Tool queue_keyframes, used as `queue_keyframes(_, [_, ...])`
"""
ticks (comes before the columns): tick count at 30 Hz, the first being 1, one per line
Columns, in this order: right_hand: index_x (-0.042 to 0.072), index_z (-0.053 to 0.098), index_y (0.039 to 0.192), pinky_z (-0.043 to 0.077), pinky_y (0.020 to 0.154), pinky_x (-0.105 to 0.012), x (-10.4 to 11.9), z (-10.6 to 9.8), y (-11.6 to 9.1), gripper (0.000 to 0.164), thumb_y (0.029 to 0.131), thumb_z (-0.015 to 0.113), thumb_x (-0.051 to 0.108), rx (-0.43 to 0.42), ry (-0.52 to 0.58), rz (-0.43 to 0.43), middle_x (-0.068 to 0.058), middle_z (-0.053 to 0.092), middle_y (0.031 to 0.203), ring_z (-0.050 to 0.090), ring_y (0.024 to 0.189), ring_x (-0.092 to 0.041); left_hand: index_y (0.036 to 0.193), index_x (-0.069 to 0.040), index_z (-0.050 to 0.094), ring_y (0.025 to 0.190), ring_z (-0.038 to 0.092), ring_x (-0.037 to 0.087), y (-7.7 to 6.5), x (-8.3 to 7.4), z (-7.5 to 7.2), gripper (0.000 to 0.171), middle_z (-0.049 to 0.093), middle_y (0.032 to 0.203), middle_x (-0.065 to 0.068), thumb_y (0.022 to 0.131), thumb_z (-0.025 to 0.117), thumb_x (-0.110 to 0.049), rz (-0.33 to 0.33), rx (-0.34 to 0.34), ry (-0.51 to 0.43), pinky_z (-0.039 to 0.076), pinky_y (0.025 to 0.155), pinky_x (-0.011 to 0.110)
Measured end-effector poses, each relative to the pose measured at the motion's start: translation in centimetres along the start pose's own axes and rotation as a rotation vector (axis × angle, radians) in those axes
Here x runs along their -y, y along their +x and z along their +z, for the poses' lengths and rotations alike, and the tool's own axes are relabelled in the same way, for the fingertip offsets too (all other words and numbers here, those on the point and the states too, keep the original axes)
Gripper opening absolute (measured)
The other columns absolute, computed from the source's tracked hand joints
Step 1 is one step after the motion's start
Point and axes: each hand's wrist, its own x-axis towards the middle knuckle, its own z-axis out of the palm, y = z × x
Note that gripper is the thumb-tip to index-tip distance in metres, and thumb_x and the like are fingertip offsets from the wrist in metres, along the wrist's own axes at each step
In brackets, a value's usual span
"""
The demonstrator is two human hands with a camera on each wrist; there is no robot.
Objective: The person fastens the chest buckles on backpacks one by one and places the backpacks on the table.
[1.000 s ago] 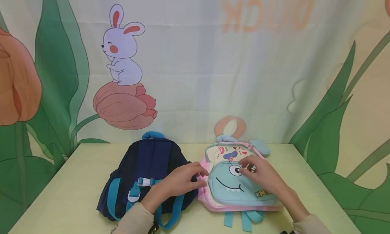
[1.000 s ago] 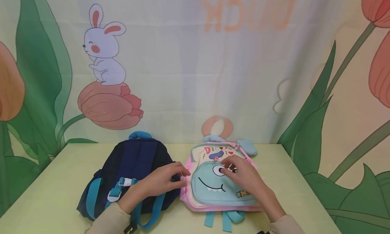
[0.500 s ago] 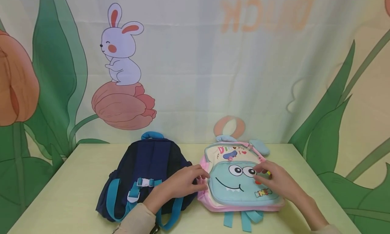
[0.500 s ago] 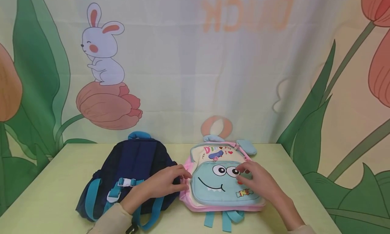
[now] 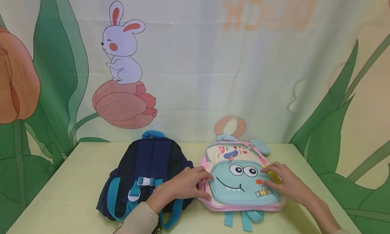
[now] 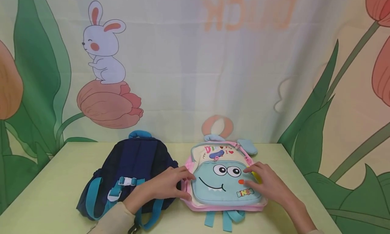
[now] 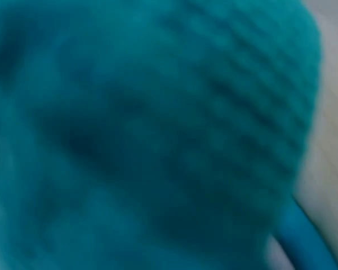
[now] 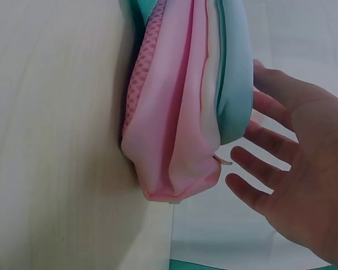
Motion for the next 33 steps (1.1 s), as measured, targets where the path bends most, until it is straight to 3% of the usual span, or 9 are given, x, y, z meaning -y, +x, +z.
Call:
queue_keyframes(6, [0.017,0.064,0.124,0.041,0.098,-0.061,-0.4,0.1,-0.4,0.05,0.085,0.076,0.045,0.071,0.027,-0.027,-0.015,0.05,0.138,0.045,0.124,-0.037,0.128,-0.028,0.063,0.114,0.053,0.005,0.1,-0.4,0.3,0.064,0.061,0.126,-0.009,0.075,0.079,-0.059,-0.004,0.007,0.036,0.036,0.09,0.03])
queue_keyframes(10, [0.017,0.062,0.128,0.039,0.098,-0.064,-0.6,0.4,-0.5,0.053,0.086,0.074,0.045,0.098,0.021,-0.021,-0.019,0.044,0.144,0.04,0.127,-0.041,0.128,-0.029,0.063,0.109,0.053,0.004,0.2,-0.6,0.7,0.066,0.06,0.123,-0.009,0.072,0.082,-0.058,-0.012,0.002,0.061,0.034,0.089,0.032])
queue_keyframes(17, [0.017,0.061,0.13,0.038,0.098,-0.068,-0.9,0.7,-0.3,0.054,0.086,0.074,0.045,0.126,0.049,0.011,-0.021,0.045,0.144,0.04,0.128,-0.043,0.128,-0.032,0.063,0.096,0.051,0.003,0.4,-1.0,1.3,0.071,0.058,0.112,-0.008,0.066,0.086,-0.057,-0.036,-0.006,0.153,0.032,0.084,0.032])
queue_keyframes(21, [0.018,0.06,0.131,0.035,0.1,-0.071,-1.1,0.9,-0.1,0.055,0.086,0.074,0.045,0.158,0.093,0.041,-0.022,0.044,0.144,0.039,0.13,-0.046,0.127,-0.032,0.065,0.09,0.048,0.003,0.6,-1.2,1.5,0.068,0.057,0.106,-0.008,0.067,0.086,-0.055,-0.047,-0.013,0.18,0.029,0.08,0.031])
queue_keyframes(28, [0.018,0.061,0.128,0.037,0.101,-0.065,-1.4,1.0,0.3,0.052,0.085,0.076,0.043,0.196,0.158,0.068,-0.021,0.047,0.14,0.042,0.128,-0.042,0.128,-0.033,0.066,0.086,0.046,0.003,0.6,-1.5,1.3,0.063,0.059,0.107,-0.008,0.071,0.084,-0.053,-0.055,-0.001,0.179,0.03,0.077,0.029])
queue_keyframes(33, [0.016,0.059,0.13,0.038,0.101,-0.062,-1.4,1.2,0.4,0.053,0.086,0.075,0.041,0.22,0.184,0.101,-0.02,0.045,0.14,0.042,0.127,-0.04,0.129,-0.033,0.066,0.086,0.048,0.003,0.5,-1.4,1.3,0.059,0.06,0.107,-0.008,0.076,0.082,-0.051,-0.023,-0.004,0.21,0.031,0.078,0.027])
